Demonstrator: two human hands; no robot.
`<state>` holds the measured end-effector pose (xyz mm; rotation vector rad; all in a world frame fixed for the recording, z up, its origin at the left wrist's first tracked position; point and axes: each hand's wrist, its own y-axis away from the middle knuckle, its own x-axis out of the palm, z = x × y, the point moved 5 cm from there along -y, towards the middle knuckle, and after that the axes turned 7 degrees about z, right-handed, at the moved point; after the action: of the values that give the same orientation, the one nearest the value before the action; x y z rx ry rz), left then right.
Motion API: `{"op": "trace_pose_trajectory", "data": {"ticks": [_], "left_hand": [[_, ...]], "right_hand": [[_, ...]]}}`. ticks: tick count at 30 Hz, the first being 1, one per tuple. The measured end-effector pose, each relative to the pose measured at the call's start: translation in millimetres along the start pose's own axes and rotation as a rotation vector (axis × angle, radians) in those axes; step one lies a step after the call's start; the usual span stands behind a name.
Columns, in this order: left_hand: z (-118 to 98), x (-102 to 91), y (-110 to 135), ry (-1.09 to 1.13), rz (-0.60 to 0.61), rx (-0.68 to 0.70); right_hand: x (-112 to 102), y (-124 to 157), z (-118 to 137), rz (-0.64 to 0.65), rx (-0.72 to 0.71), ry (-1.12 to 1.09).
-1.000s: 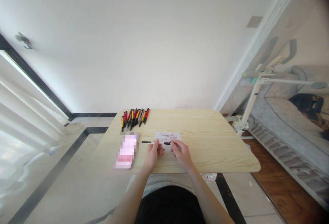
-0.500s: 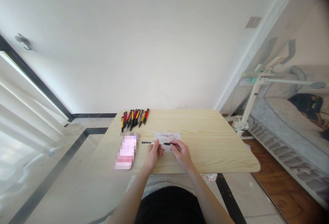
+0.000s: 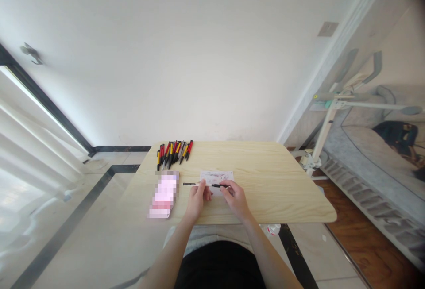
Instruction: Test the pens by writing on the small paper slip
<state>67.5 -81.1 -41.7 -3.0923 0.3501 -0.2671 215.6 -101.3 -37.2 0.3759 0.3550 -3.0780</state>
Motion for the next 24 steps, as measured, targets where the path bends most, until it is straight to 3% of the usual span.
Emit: {"op": "trace_pose_trajectory", "data": {"ticks": [15,24], "left_hand": [[4.0,-1.8,-1.4,0.048,-0.007,0.000],[1.8,-1.8,-1.0,-0.011,0.001,0.003]], "right_hand": [[0.4,-0.4,-2.8,-0.001,0.015,-0.055],[-3.3,-1.9,-4.8,-0.016,0.073,-0.250]]}}
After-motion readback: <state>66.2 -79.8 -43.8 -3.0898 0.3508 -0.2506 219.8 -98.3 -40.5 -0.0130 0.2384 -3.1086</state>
